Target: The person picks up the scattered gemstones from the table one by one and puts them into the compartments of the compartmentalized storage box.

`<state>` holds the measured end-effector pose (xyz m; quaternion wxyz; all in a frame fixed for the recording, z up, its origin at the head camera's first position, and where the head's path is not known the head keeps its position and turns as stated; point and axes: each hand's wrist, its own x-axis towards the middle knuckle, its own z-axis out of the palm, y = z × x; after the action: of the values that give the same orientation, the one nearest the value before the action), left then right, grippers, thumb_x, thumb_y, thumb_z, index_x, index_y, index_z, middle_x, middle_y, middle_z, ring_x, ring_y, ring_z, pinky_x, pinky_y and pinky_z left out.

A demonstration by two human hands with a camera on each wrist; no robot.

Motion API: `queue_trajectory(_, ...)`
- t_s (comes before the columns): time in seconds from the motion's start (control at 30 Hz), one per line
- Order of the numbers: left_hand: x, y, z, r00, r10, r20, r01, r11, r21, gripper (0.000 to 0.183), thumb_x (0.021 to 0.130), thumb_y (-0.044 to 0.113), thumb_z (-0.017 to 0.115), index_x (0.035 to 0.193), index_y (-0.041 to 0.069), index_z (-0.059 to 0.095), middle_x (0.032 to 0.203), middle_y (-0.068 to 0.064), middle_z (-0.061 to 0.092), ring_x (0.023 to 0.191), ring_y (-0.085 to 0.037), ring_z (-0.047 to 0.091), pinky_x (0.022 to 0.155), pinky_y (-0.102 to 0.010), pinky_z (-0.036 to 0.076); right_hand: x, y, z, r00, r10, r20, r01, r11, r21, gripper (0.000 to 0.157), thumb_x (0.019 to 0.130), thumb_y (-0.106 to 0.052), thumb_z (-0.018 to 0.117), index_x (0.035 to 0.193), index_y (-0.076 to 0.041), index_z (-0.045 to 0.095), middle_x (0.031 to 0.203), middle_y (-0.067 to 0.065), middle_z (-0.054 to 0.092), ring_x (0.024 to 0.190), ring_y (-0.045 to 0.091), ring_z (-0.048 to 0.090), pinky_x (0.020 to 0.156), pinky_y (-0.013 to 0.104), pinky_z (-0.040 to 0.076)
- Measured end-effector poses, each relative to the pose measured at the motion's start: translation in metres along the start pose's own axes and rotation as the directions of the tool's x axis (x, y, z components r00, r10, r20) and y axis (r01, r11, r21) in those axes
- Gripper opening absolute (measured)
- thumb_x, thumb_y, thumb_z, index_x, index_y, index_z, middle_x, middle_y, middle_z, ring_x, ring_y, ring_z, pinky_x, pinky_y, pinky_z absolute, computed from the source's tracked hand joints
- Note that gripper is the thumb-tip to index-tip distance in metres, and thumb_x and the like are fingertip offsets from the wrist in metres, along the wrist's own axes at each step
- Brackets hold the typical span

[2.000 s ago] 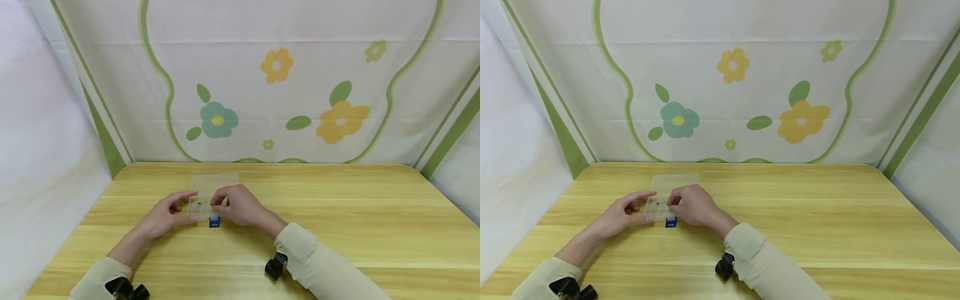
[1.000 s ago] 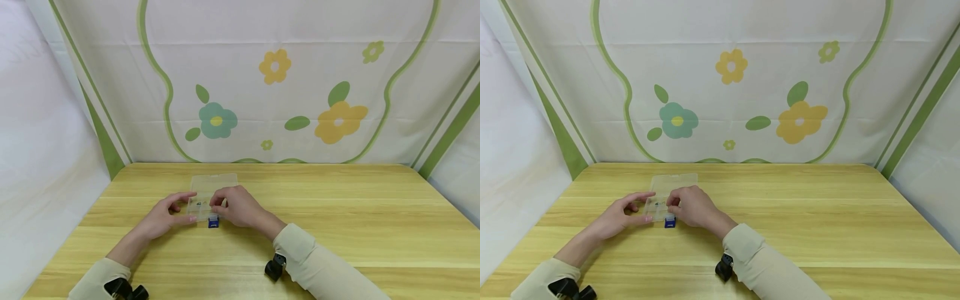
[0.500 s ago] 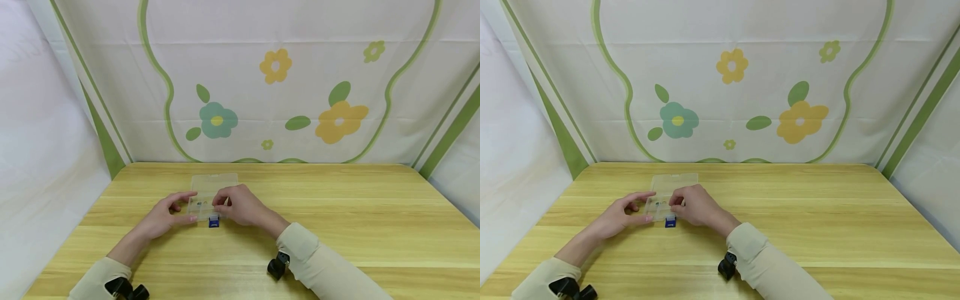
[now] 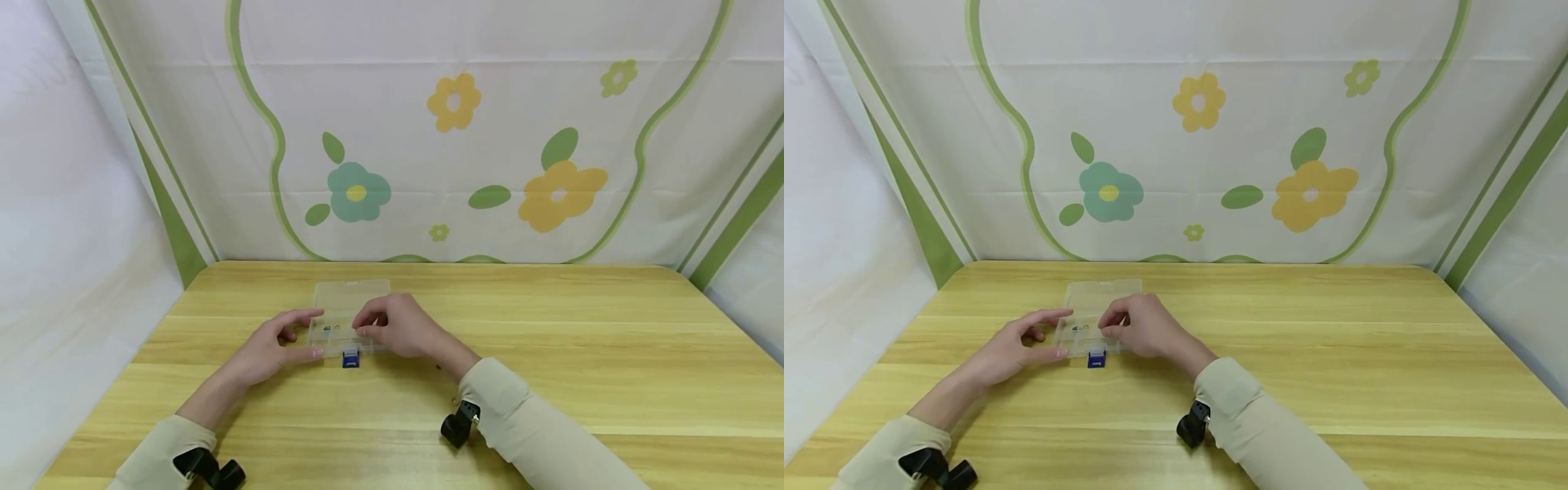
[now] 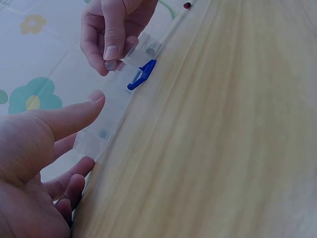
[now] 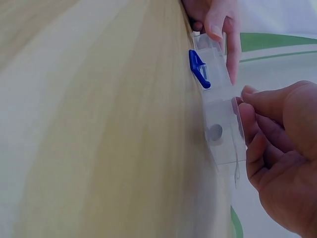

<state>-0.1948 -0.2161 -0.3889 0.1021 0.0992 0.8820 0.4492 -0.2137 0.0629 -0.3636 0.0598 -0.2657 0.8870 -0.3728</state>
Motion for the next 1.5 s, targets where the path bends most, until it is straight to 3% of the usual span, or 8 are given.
queue_trajectory(0.47, -0.001, 0.000, 0.000, 1.000, 0.021, -0.002, -0.021, 1.000, -0.004, 0.072, 0.089, 0.038, 0.087, 0.153, 0.026, 0.057, 0.147, -0.012, 0.054, 0.114, -0.028, 0.044, 0.090, -0.037, 0.039, 0.002, -0.003, -0.005, 0.995, -0.062, 0.078, 0.070, 0.992, -0.103, 0.010, 0.100, -0.019, 0.076, 0.099, -0.024, 0.085, 0.099, -0.012, 0.080, 0.089, 0.004, 0.066, 0.083, 0.026, 0.055)
queue_trajectory(0.87, 0.000, 0.000, -0.002, 1.000, 0.017, -0.004, -0.017, 1.000, 0.010, 0.072, 0.089, 0.041, 0.087, 0.153, 0.028, 0.057, 0.147, -0.011, 0.054, 0.115, -0.029, 0.045, 0.090, -0.038, 0.039, 0.003, -0.003, -0.012, 0.987, -0.070, 0.143, 0.087, 0.989, -0.116, 0.011, 0.101, -0.020, 0.075, 0.100, -0.025, 0.085, 0.097, -0.014, 0.078, 0.089, 0.004, 0.066, 0.084, 0.028, 0.055)
queue_trajectory(1.23, 0.000, -0.001, -0.001, 1.000, 0.014, -0.001, -0.014, 1.000, 0.017, 0.073, 0.089, 0.042, 0.087, 0.154, 0.029, 0.056, 0.147, -0.010, 0.053, 0.115, -0.029, 0.044, 0.090, -0.038, 0.039, 0.001, -0.004, -0.011, 0.985, -0.098, 0.144, 0.120, 0.982, -0.148, 0.012, 0.101, -0.019, 0.074, 0.106, -0.021, 0.085, 0.103, -0.009, 0.081, 0.087, 0.001, 0.067, 0.082, 0.025, 0.056)
queue_trajectory(1.5, 0.000, -0.002, -0.001, 1.000, 0.017, 0.001, -0.017, 1.000, 0.022, 0.073, 0.089, 0.042, 0.086, 0.153, 0.028, 0.056, 0.147, -0.010, 0.054, 0.114, -0.029, 0.044, 0.090, -0.038, 0.039, -0.002, -0.001, -0.010, 0.989, -0.073, 0.128, 0.084, 0.993, -0.084, 0.014, 0.102, -0.019, 0.073, 0.111, -0.020, 0.084, 0.108, -0.009, 0.080, 0.090, 0.004, 0.067, 0.083, 0.027, 0.056)
